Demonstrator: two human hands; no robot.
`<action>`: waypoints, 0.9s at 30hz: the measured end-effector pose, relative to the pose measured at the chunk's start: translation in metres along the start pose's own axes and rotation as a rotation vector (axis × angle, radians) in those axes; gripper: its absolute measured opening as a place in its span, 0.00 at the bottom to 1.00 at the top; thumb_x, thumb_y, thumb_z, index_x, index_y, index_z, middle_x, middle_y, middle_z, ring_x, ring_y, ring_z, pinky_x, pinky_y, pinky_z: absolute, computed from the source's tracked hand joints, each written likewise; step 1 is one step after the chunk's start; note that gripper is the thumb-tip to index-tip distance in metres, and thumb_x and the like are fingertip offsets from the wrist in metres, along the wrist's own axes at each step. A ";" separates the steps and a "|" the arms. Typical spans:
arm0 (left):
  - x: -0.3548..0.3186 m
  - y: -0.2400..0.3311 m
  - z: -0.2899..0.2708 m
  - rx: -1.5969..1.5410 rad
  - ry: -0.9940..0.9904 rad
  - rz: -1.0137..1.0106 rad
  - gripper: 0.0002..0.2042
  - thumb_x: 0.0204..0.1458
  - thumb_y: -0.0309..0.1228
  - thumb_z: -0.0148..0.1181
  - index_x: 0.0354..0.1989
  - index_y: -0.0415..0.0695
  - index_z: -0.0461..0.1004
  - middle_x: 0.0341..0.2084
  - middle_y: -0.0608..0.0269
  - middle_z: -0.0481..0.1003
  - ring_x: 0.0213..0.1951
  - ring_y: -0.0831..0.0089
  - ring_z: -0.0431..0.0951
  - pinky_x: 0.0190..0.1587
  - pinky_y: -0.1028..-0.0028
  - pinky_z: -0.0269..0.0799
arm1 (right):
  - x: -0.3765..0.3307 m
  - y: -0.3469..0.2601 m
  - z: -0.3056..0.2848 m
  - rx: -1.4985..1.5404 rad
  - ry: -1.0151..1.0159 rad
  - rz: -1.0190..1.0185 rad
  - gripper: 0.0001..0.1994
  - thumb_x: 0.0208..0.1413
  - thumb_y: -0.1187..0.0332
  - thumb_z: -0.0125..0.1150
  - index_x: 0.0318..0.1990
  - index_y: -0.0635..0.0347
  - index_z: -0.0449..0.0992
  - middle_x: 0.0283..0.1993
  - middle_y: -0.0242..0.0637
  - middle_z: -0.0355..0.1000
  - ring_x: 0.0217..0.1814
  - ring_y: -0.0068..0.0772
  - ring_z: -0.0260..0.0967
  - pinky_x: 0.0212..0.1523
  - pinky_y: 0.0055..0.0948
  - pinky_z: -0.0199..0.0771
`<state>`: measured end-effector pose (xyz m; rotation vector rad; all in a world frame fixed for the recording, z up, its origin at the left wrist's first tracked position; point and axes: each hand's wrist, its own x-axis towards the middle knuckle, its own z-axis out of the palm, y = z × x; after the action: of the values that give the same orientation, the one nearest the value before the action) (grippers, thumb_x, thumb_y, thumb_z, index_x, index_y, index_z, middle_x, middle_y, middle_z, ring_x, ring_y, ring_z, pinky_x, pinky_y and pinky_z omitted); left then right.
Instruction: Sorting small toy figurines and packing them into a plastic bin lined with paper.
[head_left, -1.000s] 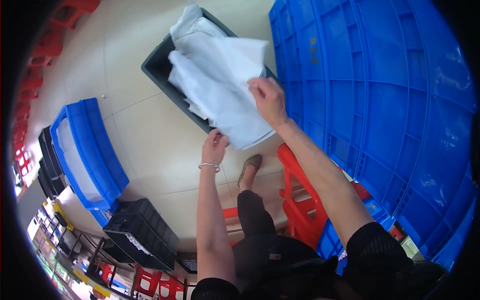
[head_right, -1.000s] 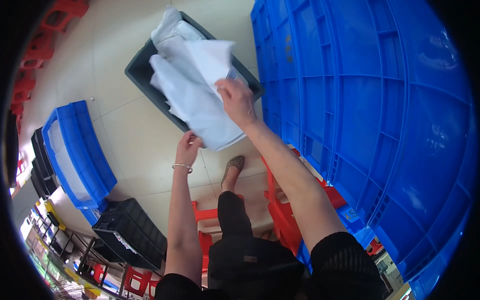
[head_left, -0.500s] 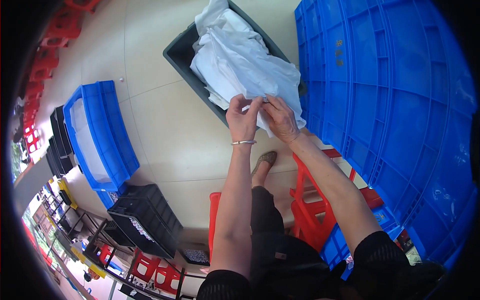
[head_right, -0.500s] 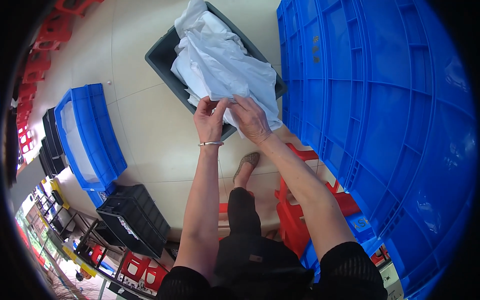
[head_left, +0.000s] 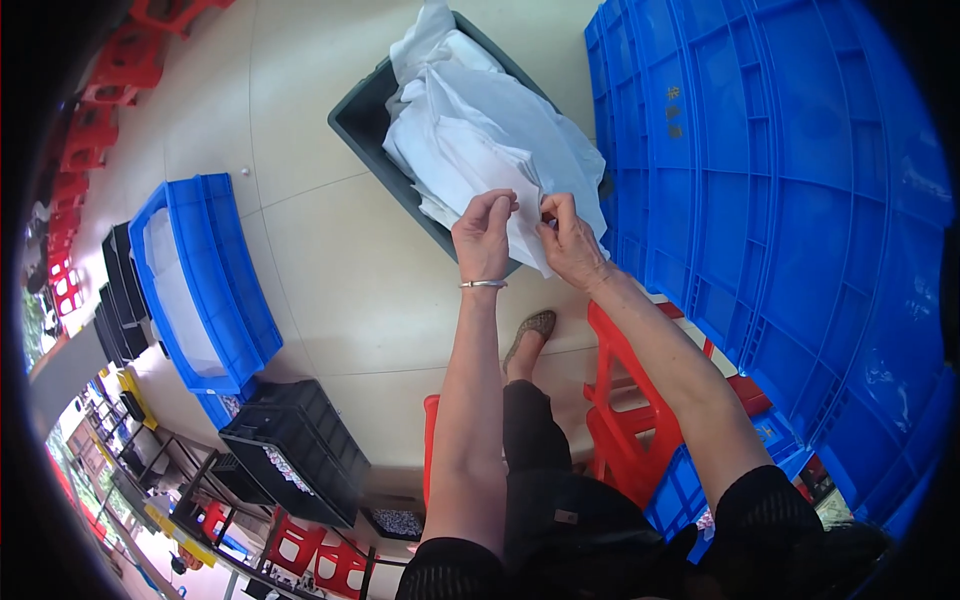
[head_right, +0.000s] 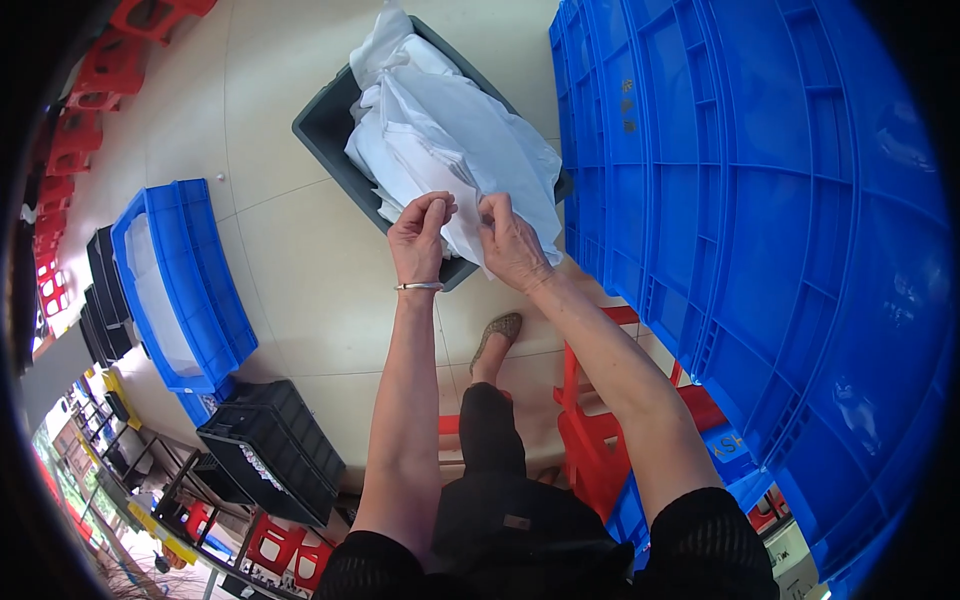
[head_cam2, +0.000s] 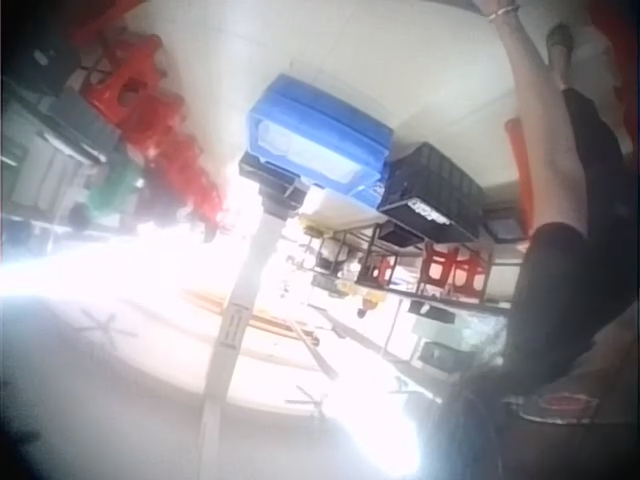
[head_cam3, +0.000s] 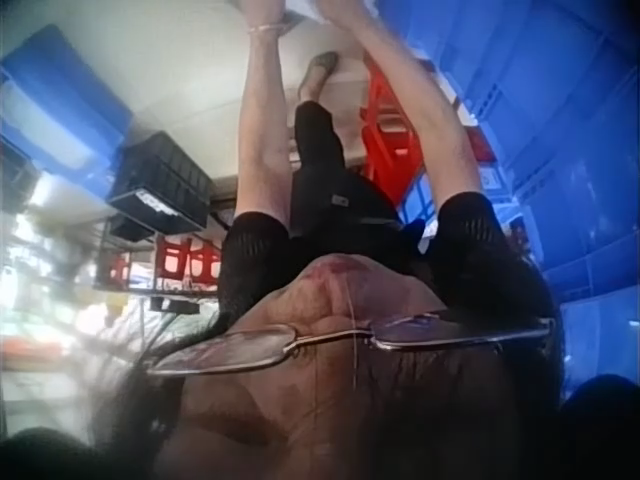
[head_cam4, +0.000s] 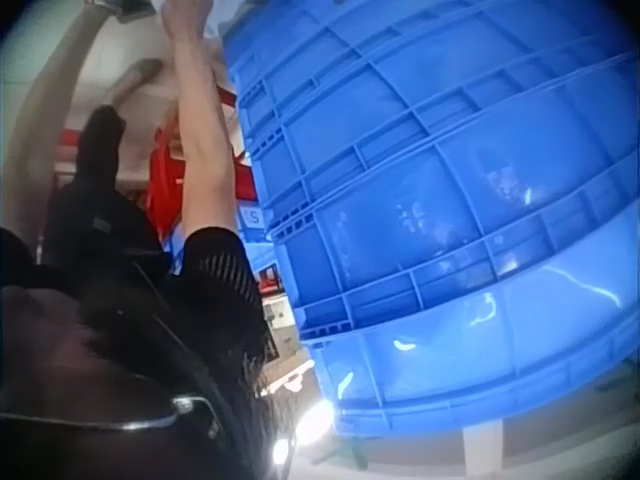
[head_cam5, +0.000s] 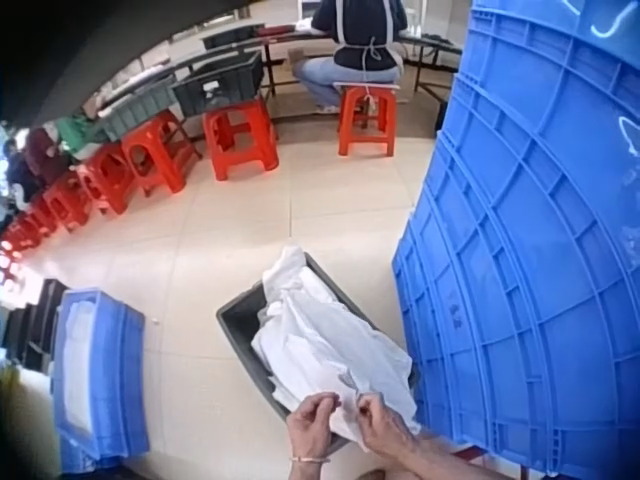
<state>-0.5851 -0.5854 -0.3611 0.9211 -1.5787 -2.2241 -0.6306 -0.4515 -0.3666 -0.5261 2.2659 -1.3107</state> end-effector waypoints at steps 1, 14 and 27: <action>-0.001 0.000 0.000 -0.020 -0.020 0.006 0.06 0.53 0.25 0.57 0.37 0.36 0.76 0.32 0.63 0.77 0.34 0.78 0.76 0.41 0.79 0.71 | 0.001 0.001 0.001 -0.007 0.010 -0.019 0.15 0.51 0.79 0.50 0.45 0.61 0.56 0.39 0.54 0.70 0.43 0.58 0.69 0.41 0.45 0.68; -0.002 0.000 0.008 0.375 0.002 0.010 0.13 0.42 0.29 0.67 0.32 0.36 0.71 0.29 0.59 0.76 0.32 0.74 0.76 0.36 0.75 0.72 | 0.001 0.000 0.005 0.182 -0.021 0.003 0.16 0.55 0.78 0.46 0.48 0.60 0.50 0.40 0.50 0.73 0.43 0.53 0.71 0.42 0.38 0.68; 0.005 -0.014 0.002 0.213 -0.100 0.074 0.13 0.41 0.22 0.67 0.36 0.37 0.71 0.30 0.61 0.75 0.33 0.75 0.76 0.38 0.76 0.73 | 0.041 -0.015 -0.015 0.042 -0.187 0.289 0.27 0.52 0.53 0.57 0.54 0.63 0.67 0.42 0.45 0.75 0.47 0.36 0.71 0.50 0.30 0.66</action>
<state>-0.5879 -0.5816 -0.3756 0.8008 -1.8918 -2.1125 -0.6715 -0.4697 -0.3554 -0.2806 2.0654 -1.1134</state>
